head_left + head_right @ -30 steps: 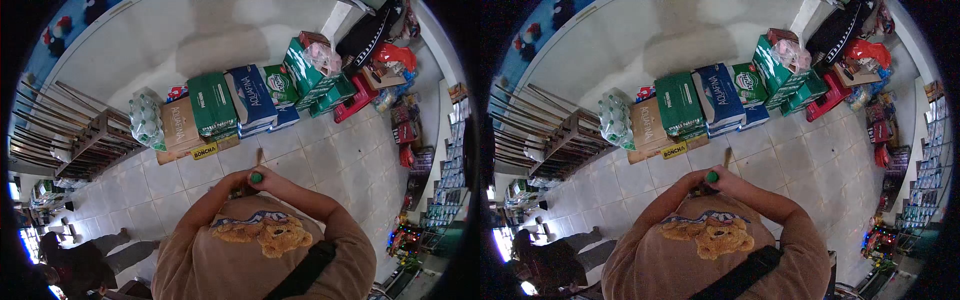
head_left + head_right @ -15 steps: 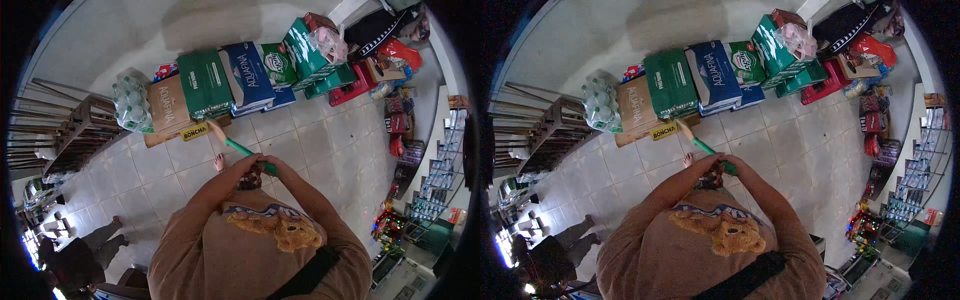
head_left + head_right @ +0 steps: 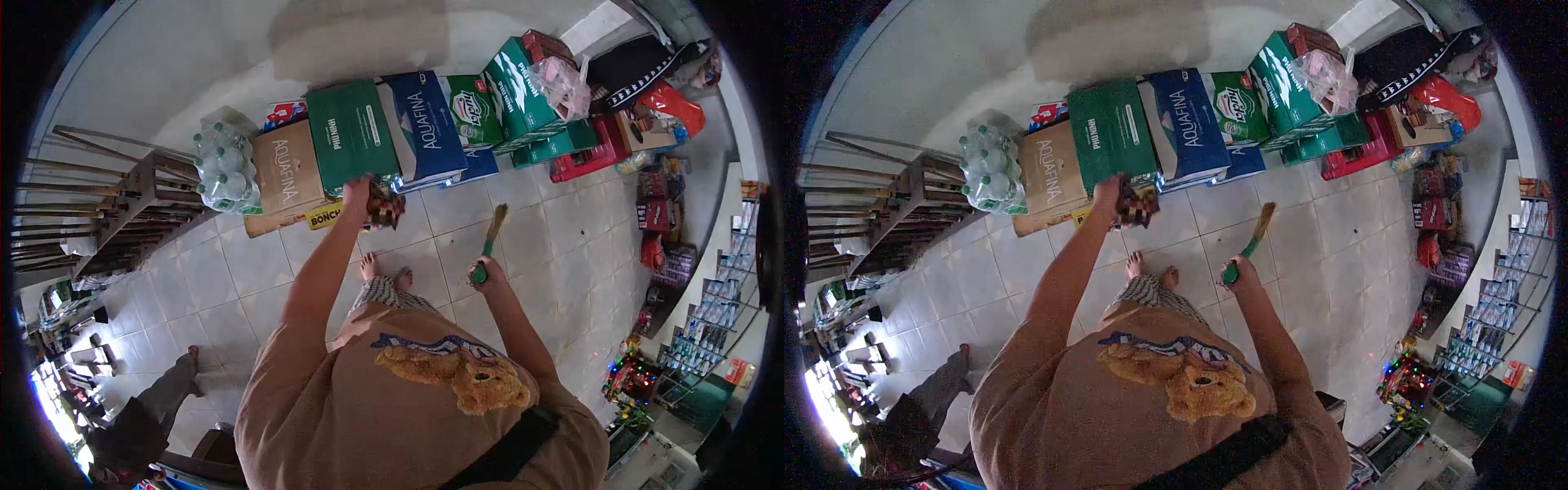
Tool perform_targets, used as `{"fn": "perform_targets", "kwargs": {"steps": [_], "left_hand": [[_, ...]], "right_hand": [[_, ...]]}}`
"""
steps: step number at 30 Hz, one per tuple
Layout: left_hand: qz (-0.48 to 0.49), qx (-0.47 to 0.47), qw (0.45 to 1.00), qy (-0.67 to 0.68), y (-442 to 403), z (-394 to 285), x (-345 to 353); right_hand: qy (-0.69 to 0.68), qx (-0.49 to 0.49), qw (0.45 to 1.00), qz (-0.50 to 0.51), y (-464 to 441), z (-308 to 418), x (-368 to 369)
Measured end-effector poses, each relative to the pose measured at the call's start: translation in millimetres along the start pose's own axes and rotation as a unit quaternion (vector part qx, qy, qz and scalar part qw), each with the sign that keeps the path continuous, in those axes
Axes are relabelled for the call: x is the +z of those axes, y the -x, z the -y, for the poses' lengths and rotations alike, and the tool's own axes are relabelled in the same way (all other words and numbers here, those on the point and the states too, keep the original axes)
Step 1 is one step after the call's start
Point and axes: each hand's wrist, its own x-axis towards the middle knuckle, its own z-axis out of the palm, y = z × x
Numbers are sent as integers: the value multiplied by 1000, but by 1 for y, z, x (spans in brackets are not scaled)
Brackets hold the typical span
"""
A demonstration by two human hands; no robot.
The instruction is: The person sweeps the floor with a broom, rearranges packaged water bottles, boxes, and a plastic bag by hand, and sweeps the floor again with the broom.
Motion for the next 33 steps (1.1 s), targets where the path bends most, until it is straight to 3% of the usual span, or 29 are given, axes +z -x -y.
{"fn": "perform_targets", "kwargs": {"steps": [1,3,5,7,8,10,11,12,13,15,16,18,19,20,21,22,23,24,25,27,30,31,33], "left_hand": [[-52,-69,996,-4,-6,-28,-4],[-97,-83,991,34,-35,-44,-3],[-56,35,998,13,-39,-68,-3],[-57,61,996,32,-86,-8,13],[-78,48,996,20,-94,13,20],[43,-77,996,-10,-31,-23,36],[106,-164,981,-11,12,-48,40],[259,-250,933,-16,28,-13,32],[290,-349,891,11,63,-22,37],[395,-458,786,128,101,9,46],[437,-525,708,181,112,19,49],[382,-498,733,263,135,15,41],[323,-495,728,349,120,76,42],[266,-484,711,435,105,136,43],[270,-490,734,384,99,153,30],[273,-495,756,331,99,162,21],[-32,-311,885,345,124,162,51],[-291,-86,933,193,148,163,81],[-210,-178,938,212,149,163,60],[-39,-349,904,244,140,160,9],[221,-560,750,273,131,158,-28],[219,-558,751,277,133,161,-22],[171,-378,909,27,139,188,-5]], "right_hand": [[-1,-1,1000,0,14,2,14],[-114,-14,993,29,43,0,50],[-123,-17,992,38,38,-2,58],[-131,-20,990,44,30,-4,63],[-142,52,987,56,20,-3,64],[-131,176,969,112,2,-2,67],[-133,176,969,113,-3,-2,74],[-79,191,965,160,-7,-4,82],[-25,205,957,206,-9,-8,89],[79,109,964,229,0,-21,111],[87,62,986,129,13,-32,135],[183,10,975,127,58,-47,180],[50,151,968,195,-40,-65,126],[72,150,969,185,-28,-69,137],[93,149,969,174,-15,-78,152],[79,243,953,160,-31,-90,153],[150,230,947,165,-30,-102,154],[220,215,936,170,-28,-113,156],[308,208,917,144,-37,-125,155],[333,211,902,175,-36,-138,151],[425,230,846,223,-66,-146,121],[390,201,866,240,-62,-141,116],[313,147,898,272,-39,-125,108]]}}
